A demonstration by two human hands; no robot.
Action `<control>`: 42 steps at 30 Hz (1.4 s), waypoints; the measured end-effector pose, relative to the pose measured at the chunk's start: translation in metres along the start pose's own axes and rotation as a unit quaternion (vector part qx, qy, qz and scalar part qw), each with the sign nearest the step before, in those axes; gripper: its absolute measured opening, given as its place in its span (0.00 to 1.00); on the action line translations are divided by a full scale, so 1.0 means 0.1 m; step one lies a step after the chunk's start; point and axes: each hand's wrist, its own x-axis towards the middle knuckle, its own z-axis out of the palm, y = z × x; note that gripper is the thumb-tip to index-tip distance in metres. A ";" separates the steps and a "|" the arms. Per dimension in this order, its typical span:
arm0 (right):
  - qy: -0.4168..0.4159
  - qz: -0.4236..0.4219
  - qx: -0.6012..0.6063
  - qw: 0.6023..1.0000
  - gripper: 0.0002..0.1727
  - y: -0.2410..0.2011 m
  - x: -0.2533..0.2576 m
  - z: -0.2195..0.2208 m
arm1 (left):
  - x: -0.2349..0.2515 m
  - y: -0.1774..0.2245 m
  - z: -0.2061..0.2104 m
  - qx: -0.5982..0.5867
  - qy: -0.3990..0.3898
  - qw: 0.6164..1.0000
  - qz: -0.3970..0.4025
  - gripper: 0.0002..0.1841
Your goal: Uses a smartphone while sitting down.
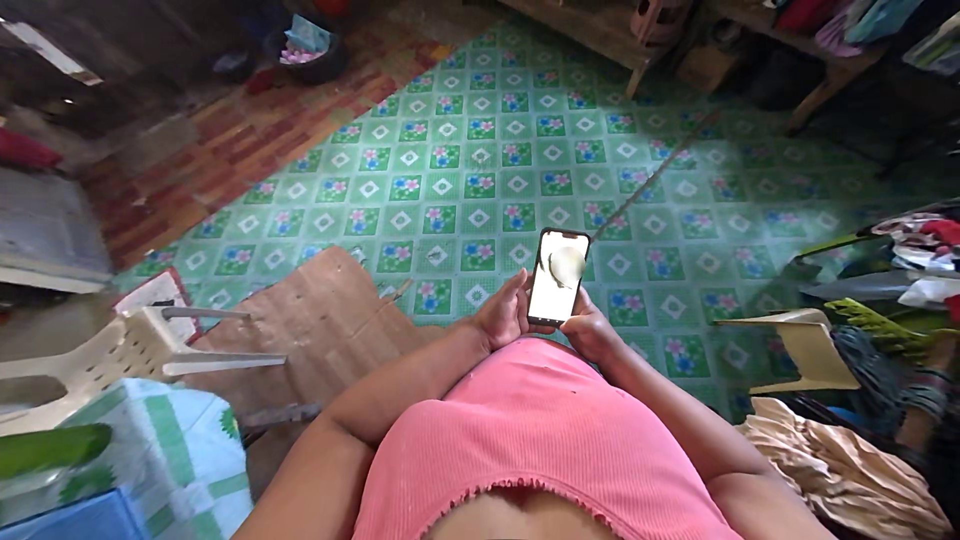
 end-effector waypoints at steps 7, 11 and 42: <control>-0.005 0.003 0.016 1.000 0.50 0.00 0.01 -0.03 | 0.02 0.00 -0.02 -0.009 -0.010 1.000 -0.002 0.36; -0.001 0.002 0.009 1.000 0.51 0.01 0.02 -0.02 | 0.02 -0.01 -0.02 -0.018 0.007 1.000 -0.009 0.36; 0.005 0.002 0.010 1.000 0.49 0.01 -0.01 -0.07 | 0.07 -0.03 0.02 -0.031 0.019 0.999 -0.027 0.38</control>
